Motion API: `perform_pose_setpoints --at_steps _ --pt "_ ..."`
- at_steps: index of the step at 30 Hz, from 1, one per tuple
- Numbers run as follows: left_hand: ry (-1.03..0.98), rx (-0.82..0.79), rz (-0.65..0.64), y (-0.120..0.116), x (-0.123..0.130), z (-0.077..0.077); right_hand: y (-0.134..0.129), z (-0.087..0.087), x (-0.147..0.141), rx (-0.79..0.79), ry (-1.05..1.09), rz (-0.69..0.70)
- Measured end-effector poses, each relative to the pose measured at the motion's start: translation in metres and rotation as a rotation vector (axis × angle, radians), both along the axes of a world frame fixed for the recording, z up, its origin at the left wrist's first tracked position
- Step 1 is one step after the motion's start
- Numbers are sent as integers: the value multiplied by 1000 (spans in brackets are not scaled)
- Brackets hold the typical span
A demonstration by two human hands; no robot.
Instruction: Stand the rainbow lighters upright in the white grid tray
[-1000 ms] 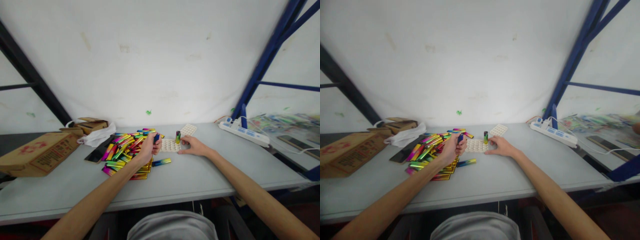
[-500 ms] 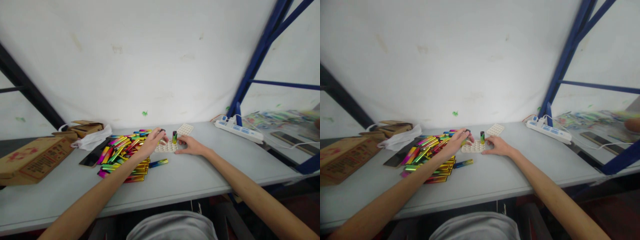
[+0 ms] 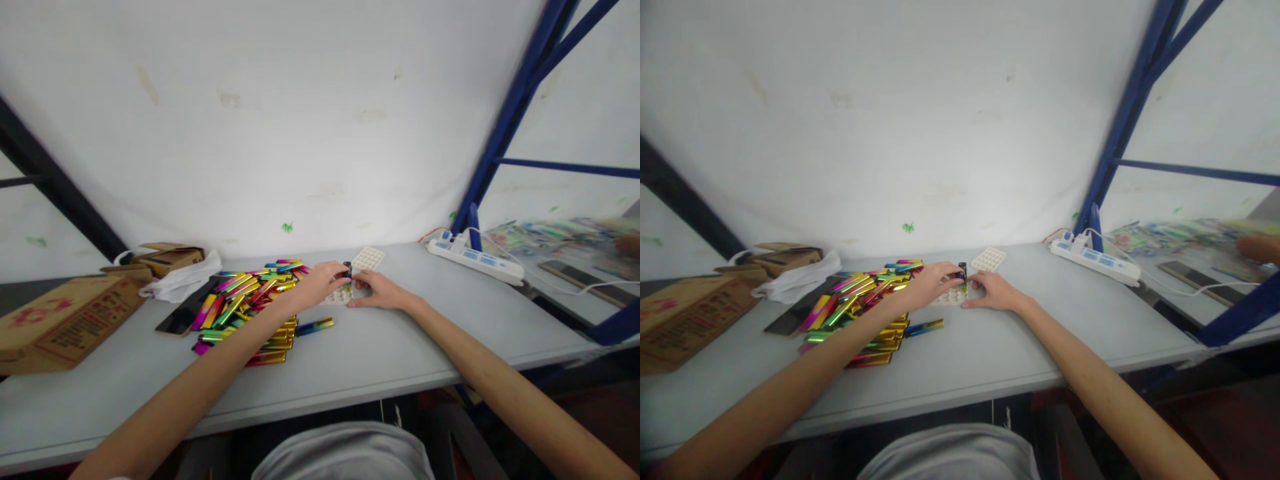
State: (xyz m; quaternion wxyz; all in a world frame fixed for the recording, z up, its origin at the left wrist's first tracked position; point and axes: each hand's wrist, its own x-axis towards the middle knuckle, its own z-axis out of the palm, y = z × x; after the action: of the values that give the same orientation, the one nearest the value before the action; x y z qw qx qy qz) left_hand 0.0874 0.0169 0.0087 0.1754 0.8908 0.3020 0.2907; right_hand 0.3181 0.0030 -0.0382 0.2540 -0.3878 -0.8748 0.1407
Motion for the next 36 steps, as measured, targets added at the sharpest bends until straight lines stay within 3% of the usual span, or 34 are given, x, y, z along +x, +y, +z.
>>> perform_pose_setpoints --at_steps 12,16,19,22,25,27,30,36 --pt "2 -68 -70 -4 1 -12 0 1 0 15 -8 16" --pt "-43 -72 -27 -8 -8 -2 -1 2 0 6 -14 6" --pt "-43 -74 76 -5 -30 17 -1 1 0 -8 -21 -8" --pt "42 -92 234 3 -69 33 0 0 1 -28 -36 -29" --pt "224 -83 444 9 -115 41 0 -1 2 -33 -46 -44" --pt "360 -115 510 8 -139 43 1 -2 3 -30 -53 -42" --pt "487 -185 483 3 -155 46 1 -2 4 -38 -58 -37" --pt "500 -291 461 -3 -155 44 1 0 6 -61 -58 -32"
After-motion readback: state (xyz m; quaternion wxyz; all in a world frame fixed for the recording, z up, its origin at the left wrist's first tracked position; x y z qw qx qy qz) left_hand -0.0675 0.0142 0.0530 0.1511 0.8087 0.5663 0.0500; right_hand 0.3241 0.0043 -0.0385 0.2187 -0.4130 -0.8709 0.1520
